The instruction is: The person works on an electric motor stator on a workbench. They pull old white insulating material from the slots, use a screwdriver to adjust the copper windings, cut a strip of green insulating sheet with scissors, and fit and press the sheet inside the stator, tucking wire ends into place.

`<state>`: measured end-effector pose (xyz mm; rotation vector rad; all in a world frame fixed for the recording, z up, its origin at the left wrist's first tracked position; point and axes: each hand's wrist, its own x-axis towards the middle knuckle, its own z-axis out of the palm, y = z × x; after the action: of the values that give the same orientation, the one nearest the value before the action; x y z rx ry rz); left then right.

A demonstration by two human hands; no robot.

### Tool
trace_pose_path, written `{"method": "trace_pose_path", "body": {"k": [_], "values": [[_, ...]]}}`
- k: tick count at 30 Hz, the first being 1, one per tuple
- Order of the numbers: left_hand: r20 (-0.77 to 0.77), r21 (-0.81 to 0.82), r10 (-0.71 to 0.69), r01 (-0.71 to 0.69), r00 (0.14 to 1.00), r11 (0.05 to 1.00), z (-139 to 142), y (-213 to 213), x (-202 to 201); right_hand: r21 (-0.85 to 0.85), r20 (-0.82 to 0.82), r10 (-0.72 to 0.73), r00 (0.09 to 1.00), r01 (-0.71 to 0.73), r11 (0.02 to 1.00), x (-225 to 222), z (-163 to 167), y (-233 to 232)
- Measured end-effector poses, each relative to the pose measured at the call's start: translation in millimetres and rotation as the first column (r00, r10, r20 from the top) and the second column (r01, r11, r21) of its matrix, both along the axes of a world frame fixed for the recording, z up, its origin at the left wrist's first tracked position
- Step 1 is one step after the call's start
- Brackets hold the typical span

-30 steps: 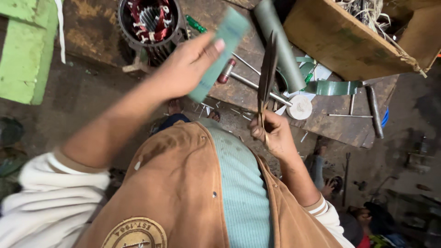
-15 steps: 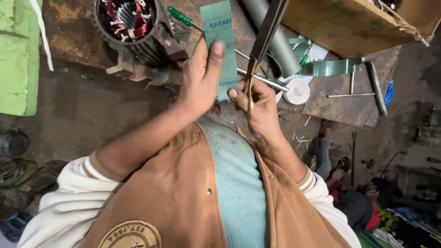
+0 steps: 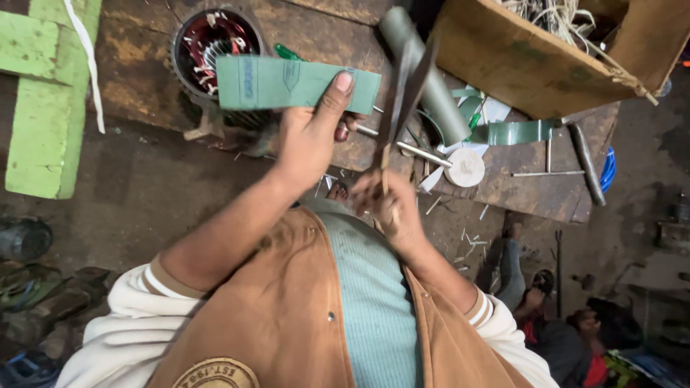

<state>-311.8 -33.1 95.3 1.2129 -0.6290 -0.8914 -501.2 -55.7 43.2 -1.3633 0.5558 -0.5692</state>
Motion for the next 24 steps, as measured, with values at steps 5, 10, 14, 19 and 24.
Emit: {"method": "trace_pose_path", "body": {"k": [5, 10, 14, 19, 24], "values": [[0.04, -0.077, 0.119, -0.115, 0.992, 0.99, 1, -3, -13, -0.13, 0.023, 0.199, 0.98, -0.194, 0.972, 6, 4, 8], [0.274, -0.169, 0.188, -0.145, 0.943, 0.975, 1, -3, -15, -0.112, -0.024, 0.128, 0.991, -0.13, 0.985, 8, 0, 11], [0.15, -0.098, 0.135, -0.121, 0.979, 0.988, -1, -8, -11, -0.147, -0.116, 0.035, 0.993, -0.052, 0.988, 4, -9, 12], [0.088, 0.135, 0.002, -0.014, 0.996, 0.991, -11, -1, -1, 0.028, -0.063, -0.025, 0.998, 0.027, 0.999, 0, -11, 3], [0.15, 0.151, -0.478, 0.458, 0.866, 0.876, -24, 16, 11, 0.149, -0.044, -0.186, 0.982, 0.191, 0.97, 0, 4, -23]]}}
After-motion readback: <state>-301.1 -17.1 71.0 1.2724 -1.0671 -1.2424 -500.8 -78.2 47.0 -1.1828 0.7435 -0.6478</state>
